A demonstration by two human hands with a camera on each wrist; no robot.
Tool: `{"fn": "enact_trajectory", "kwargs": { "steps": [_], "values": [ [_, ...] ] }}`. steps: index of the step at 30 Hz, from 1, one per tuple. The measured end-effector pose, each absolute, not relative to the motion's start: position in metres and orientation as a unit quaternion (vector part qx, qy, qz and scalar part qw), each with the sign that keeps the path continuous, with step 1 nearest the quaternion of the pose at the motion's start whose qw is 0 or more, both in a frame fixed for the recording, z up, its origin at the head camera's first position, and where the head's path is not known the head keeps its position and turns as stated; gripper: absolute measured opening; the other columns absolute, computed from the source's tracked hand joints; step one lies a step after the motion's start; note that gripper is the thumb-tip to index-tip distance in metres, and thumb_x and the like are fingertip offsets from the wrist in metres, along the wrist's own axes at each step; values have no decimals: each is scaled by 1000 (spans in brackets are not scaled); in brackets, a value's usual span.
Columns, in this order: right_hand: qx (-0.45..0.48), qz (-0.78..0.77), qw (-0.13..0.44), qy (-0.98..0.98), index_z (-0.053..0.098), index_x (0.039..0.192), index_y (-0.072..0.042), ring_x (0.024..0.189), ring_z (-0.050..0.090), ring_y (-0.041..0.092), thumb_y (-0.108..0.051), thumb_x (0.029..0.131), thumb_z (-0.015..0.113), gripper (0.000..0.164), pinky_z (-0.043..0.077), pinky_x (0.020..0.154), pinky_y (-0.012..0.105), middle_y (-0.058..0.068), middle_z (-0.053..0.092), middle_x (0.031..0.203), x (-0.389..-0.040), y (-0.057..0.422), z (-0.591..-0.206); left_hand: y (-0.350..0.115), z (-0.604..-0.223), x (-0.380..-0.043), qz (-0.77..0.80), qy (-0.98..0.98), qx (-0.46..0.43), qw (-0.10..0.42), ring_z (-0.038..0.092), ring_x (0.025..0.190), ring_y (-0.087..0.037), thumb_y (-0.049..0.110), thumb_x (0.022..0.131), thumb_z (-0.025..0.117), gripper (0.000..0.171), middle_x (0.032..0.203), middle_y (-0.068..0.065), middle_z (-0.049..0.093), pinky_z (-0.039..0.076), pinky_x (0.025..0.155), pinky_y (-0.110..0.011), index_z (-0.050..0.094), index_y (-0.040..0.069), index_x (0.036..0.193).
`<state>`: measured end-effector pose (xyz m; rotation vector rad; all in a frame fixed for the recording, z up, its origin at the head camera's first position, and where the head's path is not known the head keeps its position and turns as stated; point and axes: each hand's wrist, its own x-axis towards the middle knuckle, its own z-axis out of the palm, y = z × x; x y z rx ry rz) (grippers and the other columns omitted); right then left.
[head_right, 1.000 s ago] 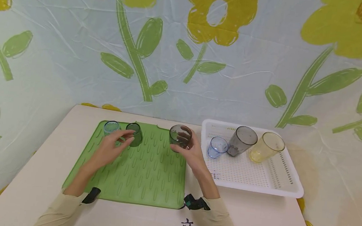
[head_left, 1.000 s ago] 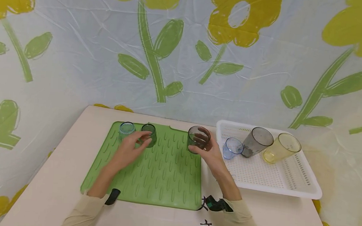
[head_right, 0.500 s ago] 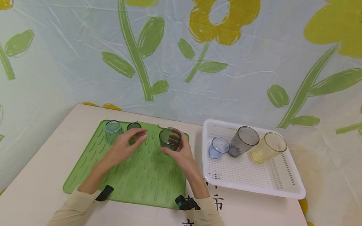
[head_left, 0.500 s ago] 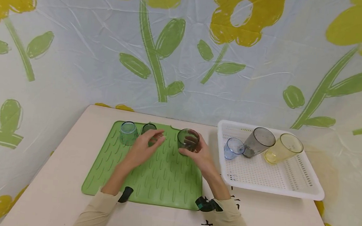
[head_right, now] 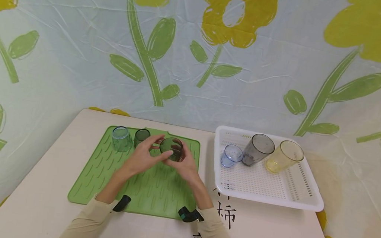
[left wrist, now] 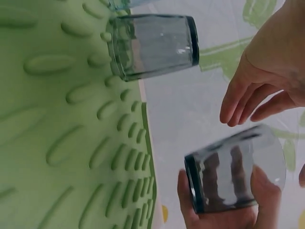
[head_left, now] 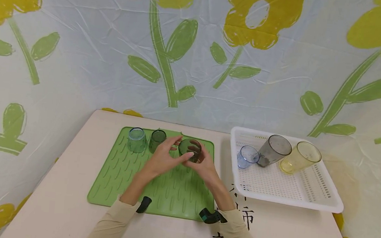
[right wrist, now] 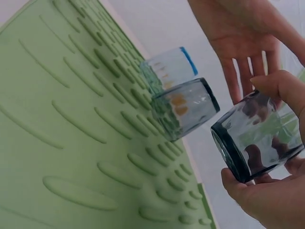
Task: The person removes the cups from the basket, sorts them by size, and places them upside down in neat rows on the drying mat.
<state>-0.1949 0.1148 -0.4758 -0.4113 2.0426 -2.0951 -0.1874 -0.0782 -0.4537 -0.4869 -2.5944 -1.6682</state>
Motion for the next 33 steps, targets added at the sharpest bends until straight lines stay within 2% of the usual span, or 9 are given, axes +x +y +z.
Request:
{"fn": "enact_trajectory", "kwargs": {
  "steps": [4, 9, 14, 18, 22, 26, 33],
  "values": [
    [-137, -713, 98, 681, 37, 153, -1, 137, 46, 41, 8, 91, 69, 70, 50, 103, 30, 26, 47, 148, -195, 113, -481, -71, -453, -187, -516, -844, -148, 4, 50, 136, -33, 55, 87, 78, 93, 156, -13, 46, 48, 106, -55, 40, 8, 158],
    [-133, -703, 99, 691, 38, 147, 5, 138, 45, 45, 8, 91, 64, 62, 52, 94, 28, 30, 46, 147, -195, 111, -483, -64, -453, -187, -488, -860, -150, 14, 41, 145, -37, 52, 84, 83, 96, 158, -16, 43, 41, 112, -59, 41, 7, 157],
    [-130, -672, 104, 721, 41, 148, 3, 130, 51, 39, 4, 92, 67, 61, 51, 91, 30, 26, 50, 144, -194, 112, -486, -62, -453, -186, -476, -863, -167, 41, 45, 141, -41, 40, 86, 84, 87, 154, -21, 47, 44, 109, -59, 44, 2, 154],
    [-155, -668, 126, 716, 41, 149, 5, 123, 53, 35, 1, 95, 65, 60, 51, 83, 27, 27, 48, 146, -193, 114, -486, -63, -454, -184, -481, -857, -178, 58, 49, 137, -40, 35, 88, 83, 81, 151, -20, 50, 48, 105, -58, 47, 1, 152],
    [-171, -691, 167, 682, 33, 154, 2, 124, 56, 28, 2, 96, 65, 66, 54, 87, 27, 26, 45, 150, -195, 117, -487, -66, -455, -184, -494, -847, -184, 67, 55, 131, -35, 33, 89, 81, 75, 145, -16, 57, 52, 100, -54, 50, 4, 151],
    [-169, -712, 194, 653, 27, 157, 0, 123, 59, 20, 0, 95, 69, 74, 56, 92, 28, 26, 45, 150, -195, 121, -487, -70, -454, -183, -516, -834, -189, 55, 58, 126, -30, 31, 92, 79, 70, 137, -13, 61, 54, 99, -50, 51, 6, 150],
    [-141, -723, 189, 650, 35, 158, -9, 129, 57, 23, -18, 93, 79, 79, 54, 98, 31, 20, 44, 152, -193, 129, -486, -80, -449, -182, -566, -802, -192, 15, 56, 128, -31, 24, 96, 75, 64, 138, -18, 56, 53, 102, -49, 48, 6, 151]
  ]
}}
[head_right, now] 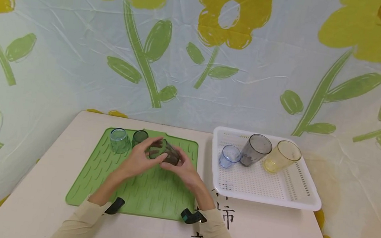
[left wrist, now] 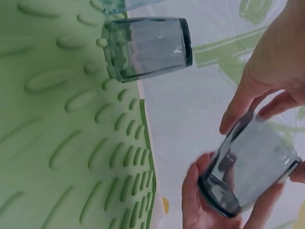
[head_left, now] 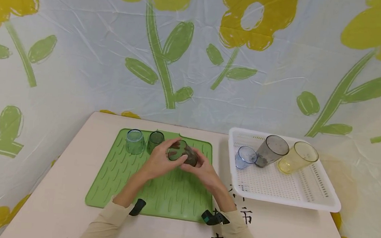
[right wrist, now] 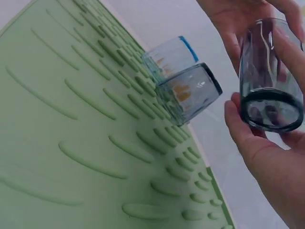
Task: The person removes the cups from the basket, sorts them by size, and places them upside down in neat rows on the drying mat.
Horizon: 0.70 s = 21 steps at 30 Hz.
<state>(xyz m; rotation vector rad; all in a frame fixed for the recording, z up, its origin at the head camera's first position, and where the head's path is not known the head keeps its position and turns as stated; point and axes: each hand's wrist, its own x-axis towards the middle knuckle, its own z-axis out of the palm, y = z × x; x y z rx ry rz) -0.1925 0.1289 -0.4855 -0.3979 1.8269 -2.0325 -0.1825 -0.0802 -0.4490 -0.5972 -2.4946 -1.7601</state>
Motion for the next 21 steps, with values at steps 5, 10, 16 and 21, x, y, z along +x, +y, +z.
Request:
{"fn": "enact_trajectory", "kwargs": {
  "steps": [5, 10, 16, 21],
  "values": [
    [-114, -713, 174, 669, 40, 156, -6, 126, 59, 23, -19, 93, 78, 74, 55, 96, 30, 19, 50, 148, -193, 135, -483, -90, -449, -183, -584, -787, -199, -21, 55, 130, -30, 23, 96, 75, 67, 141, -15, 54, 51, 106, -45, 44, 13, 155],
    [-119, -729, 161, 655, 43, 153, -3, 120, 61, 20, -11, 93, 75, 68, 55, 95, 30, 20, 50, 146, -193, 137, -480, -98, -449, -184, -595, -771, -219, -61, 53, 133, -31, 21, 96, 76, 71, 144, -13, 51, 50, 107, -47, 40, 15, 156],
    [-139, -748, 154, 630, 39, 154, -3, 123, 60, 21, -8, 95, 72, 68, 53, 99, 30, 20, 48, 147, -195, 136, -477, -104, -448, -184, -609, -753, -232, -88, 52, 134, -38, 16, 94, 78, 70, 149, -17, 46, 47, 108, -55, 41, 7, 153],
    [-156, -763, 154, 608, 36, 156, -4, 135, 52, 27, -7, 97, 70, 68, 51, 103, 30, 18, 47, 150, -195, 134, -471, -105, -451, -184, -586, -767, -248, -83, 49, 138, -35, 19, 93, 79, 69, 152, -15, 45, 44, 112, -51, 43, 7, 151]
  ]
}}
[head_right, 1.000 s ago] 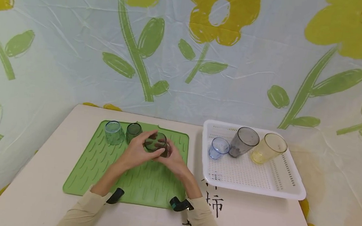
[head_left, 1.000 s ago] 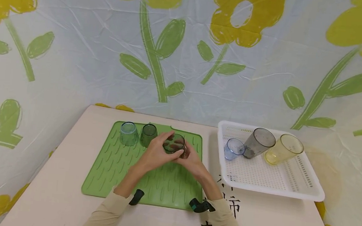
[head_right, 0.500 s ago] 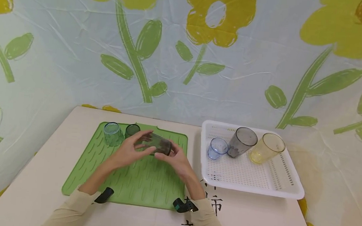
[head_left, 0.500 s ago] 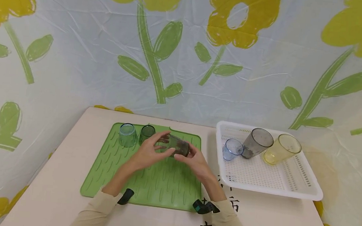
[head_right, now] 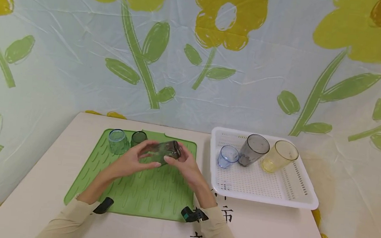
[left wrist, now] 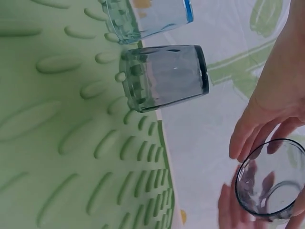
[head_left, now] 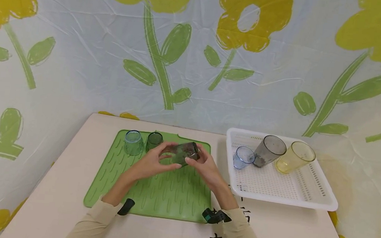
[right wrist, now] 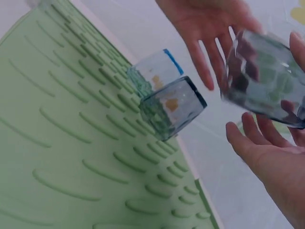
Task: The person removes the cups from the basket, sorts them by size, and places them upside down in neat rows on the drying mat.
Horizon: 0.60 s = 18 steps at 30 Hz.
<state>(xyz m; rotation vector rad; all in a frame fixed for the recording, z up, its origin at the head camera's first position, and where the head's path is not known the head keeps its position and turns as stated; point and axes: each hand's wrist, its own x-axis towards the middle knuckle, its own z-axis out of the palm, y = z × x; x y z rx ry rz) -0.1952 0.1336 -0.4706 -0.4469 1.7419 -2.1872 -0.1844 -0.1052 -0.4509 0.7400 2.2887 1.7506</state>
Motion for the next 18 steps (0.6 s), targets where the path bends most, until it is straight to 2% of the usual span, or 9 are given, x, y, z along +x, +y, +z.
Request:
{"fn": "enact_trajectory", "kwargs": {
  "steps": [3, 8, 13, 18],
  "values": [
    [-173, -765, 148, 603, 36, 157, -5, 140, 48, 27, -6, 99, 67, 65, 50, 105, 30, 17, 46, 153, -196, 130, -467, -106, -454, -183, 547, 795, 255, 64, 50, 136, -33, 27, 92, 81, 71, 147, -14, 50, 46, 111, -48, 46, 6, 150],
    [-194, -742, 126, 629, 39, 156, -8, 134, 53, 24, -6, 98, 69, 66, 50, 104, 32, 15, 49, 149, -199, 124, -462, -104, -460, -183, 497, 829, 255, 31, 53, 127, -30, 34, 91, 82, 73, 136, -11, 53, 49, 106, -53, 49, 3, 149],
    [-204, -712, 103, 664, 41, 155, -7, 132, 54, 25, -7, 95, 74, 68, 50, 104, 35, 12, 54, 145, -202, 121, -460, -106, -466, -183, 492, 834, 249, 23, 53, 125, -32, 29, 92, 81, 74, 137, -16, 53, 49, 104, -58, 46, 2, 151],
    [-198, -700, 89, 680, 46, 153, -12, 131, 55, 25, -7, 94, 75, 66, 50, 103, 37, 11, 56, 143, -205, 119, -460, -110, -470, -184, 493, 831, 257, 11, 56, 123, -38, 23, 95, 78, 69, 134, -20, 54, 50, 102, -58, 46, 0, 151]
  ]
}}
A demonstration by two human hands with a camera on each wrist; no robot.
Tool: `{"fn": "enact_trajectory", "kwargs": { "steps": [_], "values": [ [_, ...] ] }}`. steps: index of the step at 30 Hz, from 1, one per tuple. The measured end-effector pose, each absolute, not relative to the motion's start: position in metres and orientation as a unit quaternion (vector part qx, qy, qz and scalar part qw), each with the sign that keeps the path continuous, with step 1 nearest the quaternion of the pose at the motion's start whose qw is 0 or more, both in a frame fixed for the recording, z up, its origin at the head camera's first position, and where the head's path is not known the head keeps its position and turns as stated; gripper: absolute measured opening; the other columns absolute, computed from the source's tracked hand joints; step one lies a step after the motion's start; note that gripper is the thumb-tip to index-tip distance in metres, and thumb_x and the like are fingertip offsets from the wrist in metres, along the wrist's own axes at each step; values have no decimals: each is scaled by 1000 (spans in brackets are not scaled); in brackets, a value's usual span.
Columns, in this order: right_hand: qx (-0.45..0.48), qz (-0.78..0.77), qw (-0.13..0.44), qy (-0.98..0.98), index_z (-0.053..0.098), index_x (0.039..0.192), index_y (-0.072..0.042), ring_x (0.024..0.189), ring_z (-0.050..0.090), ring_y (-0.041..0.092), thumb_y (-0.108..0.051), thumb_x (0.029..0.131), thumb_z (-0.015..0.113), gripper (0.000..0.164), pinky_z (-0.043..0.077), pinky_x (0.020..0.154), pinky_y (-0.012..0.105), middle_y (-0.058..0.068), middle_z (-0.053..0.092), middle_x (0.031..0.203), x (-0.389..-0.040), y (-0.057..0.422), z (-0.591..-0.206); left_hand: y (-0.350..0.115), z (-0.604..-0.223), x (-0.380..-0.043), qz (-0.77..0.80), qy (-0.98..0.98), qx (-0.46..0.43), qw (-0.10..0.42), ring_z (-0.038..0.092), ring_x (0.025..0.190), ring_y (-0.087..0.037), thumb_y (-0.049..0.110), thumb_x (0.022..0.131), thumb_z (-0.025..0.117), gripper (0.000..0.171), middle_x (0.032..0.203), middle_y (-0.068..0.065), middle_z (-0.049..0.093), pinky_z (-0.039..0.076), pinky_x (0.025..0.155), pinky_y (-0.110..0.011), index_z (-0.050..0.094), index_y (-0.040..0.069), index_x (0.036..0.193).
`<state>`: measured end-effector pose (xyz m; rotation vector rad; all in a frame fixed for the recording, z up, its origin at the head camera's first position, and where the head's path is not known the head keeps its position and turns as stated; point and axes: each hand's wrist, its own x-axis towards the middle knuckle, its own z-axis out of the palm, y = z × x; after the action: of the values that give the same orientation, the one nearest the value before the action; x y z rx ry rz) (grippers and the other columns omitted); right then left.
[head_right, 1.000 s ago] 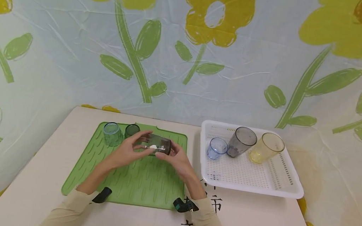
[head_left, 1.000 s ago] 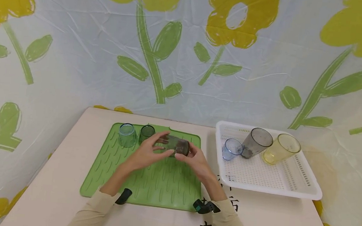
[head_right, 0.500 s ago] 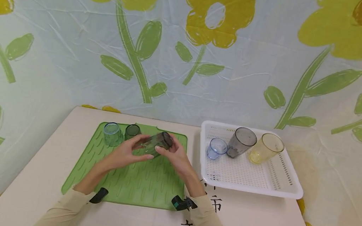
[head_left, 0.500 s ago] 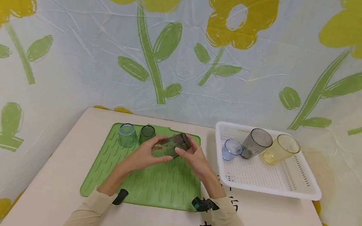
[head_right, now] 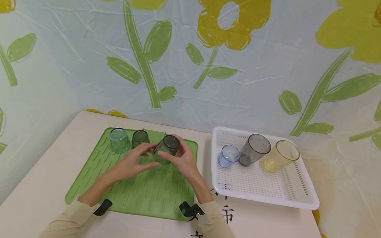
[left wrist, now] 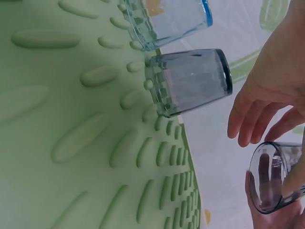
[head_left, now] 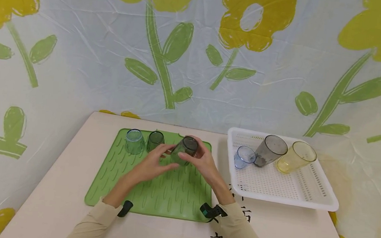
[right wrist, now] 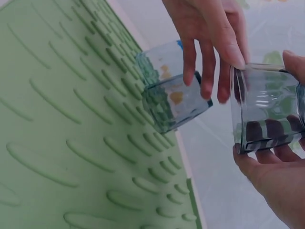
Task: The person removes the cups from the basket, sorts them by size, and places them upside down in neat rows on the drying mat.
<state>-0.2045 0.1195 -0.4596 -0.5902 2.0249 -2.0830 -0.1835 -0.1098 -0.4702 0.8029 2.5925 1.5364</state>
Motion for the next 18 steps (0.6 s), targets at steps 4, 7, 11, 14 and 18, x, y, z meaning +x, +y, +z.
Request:
{"fn": "enact_trajectory", "kwargs": {
  "steps": [4, 7, 11, 14, 18],
  "values": [
    [-190, -695, 79, 689, 49, 150, -17, 128, 57, 25, -5, 93, 76, 63, 51, 100, 35, 10, 57, 141, -207, 119, -461, -115, -474, -184, 488, 834, 257, 1, 58, 121, -40, 20, 98, 74, 62, 136, -22, 54, 51, 99, -58, 47, -3, 149],
    [-189, -691, 71, 694, 49, 150, -13, 128, 56, 31, -4, 93, 76, 64, 52, 98, 33, 11, 57, 139, -210, 119, -463, -121, -476, -183, 482, 839, 252, -13, 59, 118, -40, 17, 99, 71, 56, 134, -23, 55, 53, 97, -55, 49, -3, 147],
    [-189, -681, 59, 705, 48, 150, -9, 127, 55, 39, -3, 92, 77, 66, 53, 93, 31, 12, 58, 137, -214, 119, -466, -129, -480, -183, 487, 836, 250, -32, 62, 115, -42, 10, 99, 70, 50, 129, -23, 59, 54, 95, -53, 52, -5, 143],
    [-185, -674, 50, 714, 50, 149, -12, 124, 57, 36, -2, 91, 77, 64, 53, 93, 31, 11, 59, 135, -216, 118, -469, -137, -485, -183, 489, 836, 245, -41, 62, 113, -42, 8, 99, 70, 47, 129, -24, 60, 55, 92, -54, 54, -6, 141],
    [-178, -667, 33, 723, 51, 147, -14, 120, 60, 26, -1, 91, 78, 64, 52, 96, 35, 11, 59, 135, -220, 116, -471, -148, -489, -182, 484, 841, 235, -51, 63, 111, -42, 8, 100, 69, 44, 129, -26, 61, 56, 89, -53, 55, -8, 139]
  ]
}}
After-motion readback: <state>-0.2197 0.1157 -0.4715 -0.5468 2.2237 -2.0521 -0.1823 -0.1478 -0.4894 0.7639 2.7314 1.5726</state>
